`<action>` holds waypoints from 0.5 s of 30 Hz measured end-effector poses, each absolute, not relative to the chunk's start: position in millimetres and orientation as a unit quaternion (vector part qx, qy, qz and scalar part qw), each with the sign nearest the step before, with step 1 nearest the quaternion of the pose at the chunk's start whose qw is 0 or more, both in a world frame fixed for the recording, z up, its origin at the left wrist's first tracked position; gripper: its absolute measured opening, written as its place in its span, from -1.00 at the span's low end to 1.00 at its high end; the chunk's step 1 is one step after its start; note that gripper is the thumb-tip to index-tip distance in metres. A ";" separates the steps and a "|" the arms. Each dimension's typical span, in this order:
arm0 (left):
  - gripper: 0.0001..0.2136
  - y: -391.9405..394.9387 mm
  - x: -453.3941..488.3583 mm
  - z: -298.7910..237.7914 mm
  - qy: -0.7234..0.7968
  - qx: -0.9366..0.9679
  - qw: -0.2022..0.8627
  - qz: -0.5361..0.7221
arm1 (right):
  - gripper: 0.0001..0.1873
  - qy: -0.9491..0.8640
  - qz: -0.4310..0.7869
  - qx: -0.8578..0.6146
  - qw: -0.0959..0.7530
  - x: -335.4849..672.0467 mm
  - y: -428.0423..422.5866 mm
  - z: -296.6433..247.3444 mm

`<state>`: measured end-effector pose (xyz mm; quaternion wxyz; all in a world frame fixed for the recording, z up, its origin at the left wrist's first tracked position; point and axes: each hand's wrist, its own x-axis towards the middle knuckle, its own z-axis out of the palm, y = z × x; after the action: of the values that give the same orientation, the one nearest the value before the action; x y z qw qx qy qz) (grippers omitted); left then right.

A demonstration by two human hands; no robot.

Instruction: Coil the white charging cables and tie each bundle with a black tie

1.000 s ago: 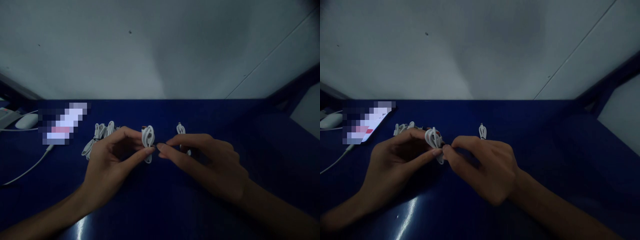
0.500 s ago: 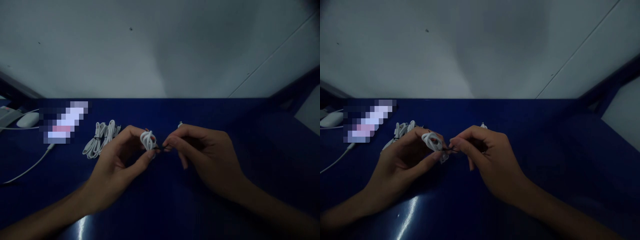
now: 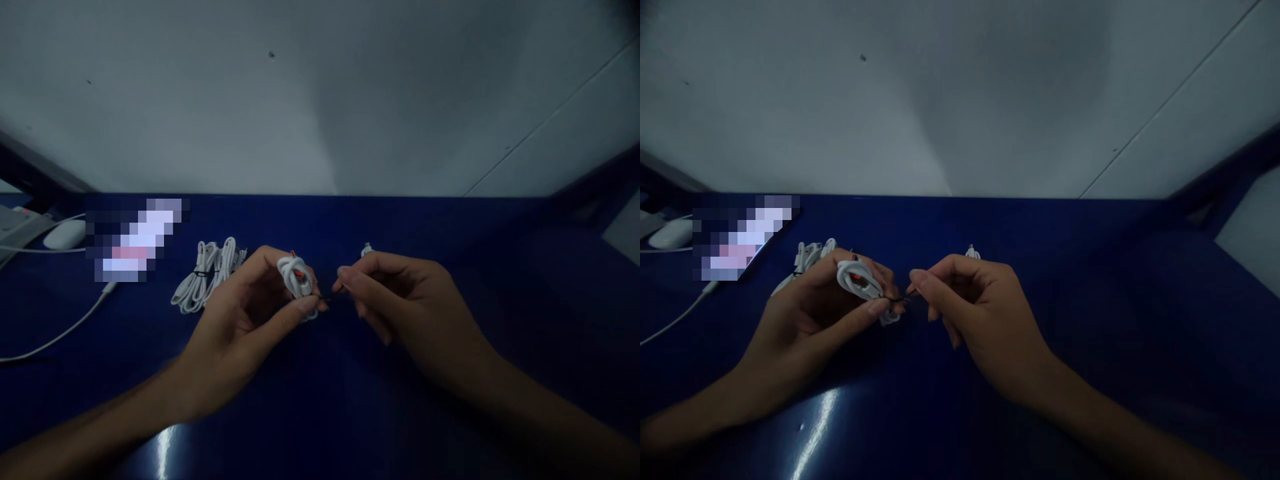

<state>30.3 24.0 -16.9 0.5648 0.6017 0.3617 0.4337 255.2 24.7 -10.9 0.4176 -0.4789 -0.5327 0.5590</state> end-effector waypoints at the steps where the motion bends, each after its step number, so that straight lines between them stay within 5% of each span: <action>1: -0.91 24.1 30.5 -16.2 0.361 0.602 0.565 0.434 | -0.74 -0.527 0.567 -0.478 0.415 255.5 24.6 -11.4; 7: -0.92 23.1 30.5 -12.6 0.361 0.594 0.564 0.445 | -0.60 -0.507 0.594 -0.478 0.403 254.7 22.7 -12.4; 15: -0.86 24.7 31.7 -17.8 0.389 0.577 0.528 0.487 | -0.74 -0.485 0.669 -0.432 0.361 254.8 28.5 -14.3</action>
<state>31.7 24.7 -17.8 0.5285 0.5767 0.3891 0.4865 254.8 28.5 -14.3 0.3611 -0.4319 -0.4853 0.6690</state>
